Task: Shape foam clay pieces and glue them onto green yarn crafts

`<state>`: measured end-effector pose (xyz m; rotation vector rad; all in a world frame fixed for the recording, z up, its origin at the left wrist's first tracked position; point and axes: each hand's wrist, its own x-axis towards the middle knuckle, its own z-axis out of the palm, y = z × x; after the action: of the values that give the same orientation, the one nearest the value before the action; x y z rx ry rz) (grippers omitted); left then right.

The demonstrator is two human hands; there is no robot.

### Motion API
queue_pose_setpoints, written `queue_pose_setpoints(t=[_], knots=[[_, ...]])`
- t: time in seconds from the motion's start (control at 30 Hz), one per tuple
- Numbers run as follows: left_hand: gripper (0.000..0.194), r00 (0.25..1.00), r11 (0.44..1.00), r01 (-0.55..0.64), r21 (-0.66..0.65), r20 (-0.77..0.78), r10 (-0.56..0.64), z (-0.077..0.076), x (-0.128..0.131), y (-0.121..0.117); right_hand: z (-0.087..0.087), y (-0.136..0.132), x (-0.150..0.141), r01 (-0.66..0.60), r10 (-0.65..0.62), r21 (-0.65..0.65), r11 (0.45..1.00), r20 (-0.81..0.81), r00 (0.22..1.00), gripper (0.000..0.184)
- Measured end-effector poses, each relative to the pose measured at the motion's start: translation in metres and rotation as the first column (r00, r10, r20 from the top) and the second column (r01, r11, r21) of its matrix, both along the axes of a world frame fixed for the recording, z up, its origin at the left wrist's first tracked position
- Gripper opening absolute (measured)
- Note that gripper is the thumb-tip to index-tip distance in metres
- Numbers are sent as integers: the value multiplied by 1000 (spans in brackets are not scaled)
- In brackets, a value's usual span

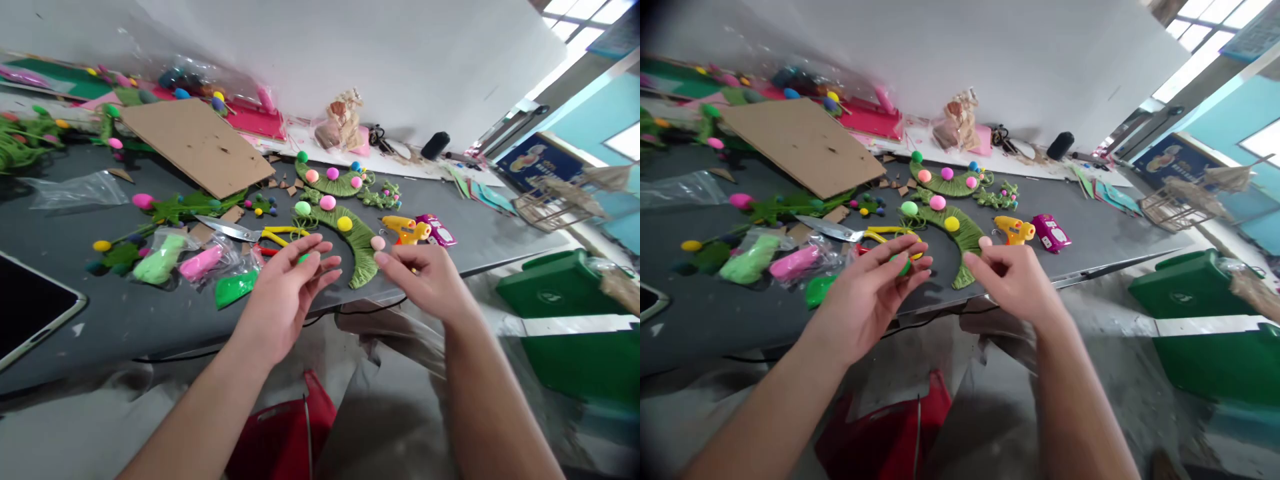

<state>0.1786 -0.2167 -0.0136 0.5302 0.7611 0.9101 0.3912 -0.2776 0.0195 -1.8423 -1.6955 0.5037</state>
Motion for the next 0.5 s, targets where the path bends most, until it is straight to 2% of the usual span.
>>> queue_pose_setpoints(t=[0.07,0.1,0.17,0.23,0.3,0.4,0.47,0.5], knots=[[23,995,988,21,154,-99,-6,-6,4,2,0,-14,37,88,-45,-285,955,155,987,65],[26,989,974,47,220,-145,-15,-9,6,3,-2,-19,54,180,-106,-326,928,232,967,66],[28,958,922,135,363,-285,-28,-15,9,7,-10,-24,80,399,-311,-221,890,347,885,66],[27,901,835,237,497,-434,2,-20,12,10,-21,-21,93,516,-463,-74,853,348,815,60],[30,847,714,343,610,-530,46,-23,16,14,-33,-13,95,516,-493,-13,857,273,826,57],[33,836,589,428,686,-548,31,-27,22,18,-51,3,92,443,-432,-20,896,188,882,47],[33,830,551,448,705,-556,37,-30,27,19,-58,8,93,446,-441,5,895,160,883,35],[33,828,554,445,704,-560,46,-31,29,19,-60,8,95,461,-460,28,887,142,876,32]])
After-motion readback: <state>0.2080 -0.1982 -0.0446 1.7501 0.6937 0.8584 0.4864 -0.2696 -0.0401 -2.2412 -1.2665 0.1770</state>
